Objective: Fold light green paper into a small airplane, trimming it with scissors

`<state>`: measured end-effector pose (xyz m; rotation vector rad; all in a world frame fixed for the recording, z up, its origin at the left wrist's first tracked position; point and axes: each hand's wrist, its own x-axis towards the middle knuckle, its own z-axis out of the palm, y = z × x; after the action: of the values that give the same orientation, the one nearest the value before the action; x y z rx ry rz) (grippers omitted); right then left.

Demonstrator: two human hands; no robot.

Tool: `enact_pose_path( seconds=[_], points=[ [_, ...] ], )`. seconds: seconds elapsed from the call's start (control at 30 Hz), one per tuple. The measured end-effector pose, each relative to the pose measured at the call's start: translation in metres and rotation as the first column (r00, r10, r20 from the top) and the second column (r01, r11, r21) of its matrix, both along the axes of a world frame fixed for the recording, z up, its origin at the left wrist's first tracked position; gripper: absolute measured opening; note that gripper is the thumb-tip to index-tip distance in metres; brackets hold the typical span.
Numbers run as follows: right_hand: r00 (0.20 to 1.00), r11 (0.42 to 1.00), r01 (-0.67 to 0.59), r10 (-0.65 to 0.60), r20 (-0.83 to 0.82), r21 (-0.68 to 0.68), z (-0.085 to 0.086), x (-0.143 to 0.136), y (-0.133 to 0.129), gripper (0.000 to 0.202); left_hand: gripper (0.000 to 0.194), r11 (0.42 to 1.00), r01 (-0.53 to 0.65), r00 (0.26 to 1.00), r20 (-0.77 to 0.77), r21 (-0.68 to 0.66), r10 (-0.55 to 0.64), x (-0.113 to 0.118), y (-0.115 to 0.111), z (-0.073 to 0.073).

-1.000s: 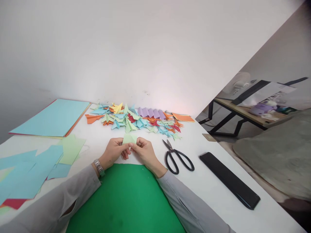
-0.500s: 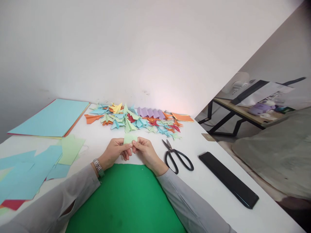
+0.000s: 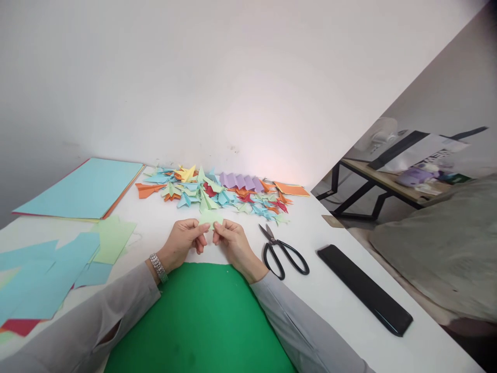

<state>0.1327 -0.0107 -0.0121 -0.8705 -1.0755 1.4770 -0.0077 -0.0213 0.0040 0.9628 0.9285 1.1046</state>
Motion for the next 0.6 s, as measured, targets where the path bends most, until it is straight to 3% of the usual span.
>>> enact_pose_path(
  seconds=[0.2,0.4,0.6],
  points=[
    [1.0,1.0,-0.021,0.021,-0.006,-0.009,-0.0023,0.001,0.0025,0.037,0.038,1.0,0.002,1.0,0.018,-0.003,-0.002,-0.0013,0.0011,-0.0009],
    [1.0,1.0,-0.021,0.021,0.0,-0.019,-0.0039,0.0008,0.0033,0.055,0.036,1.0,-0.029,1.0,0.007,-0.001,0.029,-0.0036,0.0026,-0.0005],
    [0.999,1.0,-0.012,0.012,0.037,0.001,-0.0052,0.0001,0.0023,0.04,0.037,0.999,0.025,0.999,0.023,-0.031,-0.024,-0.0032,0.003,-0.0003]
  ],
)
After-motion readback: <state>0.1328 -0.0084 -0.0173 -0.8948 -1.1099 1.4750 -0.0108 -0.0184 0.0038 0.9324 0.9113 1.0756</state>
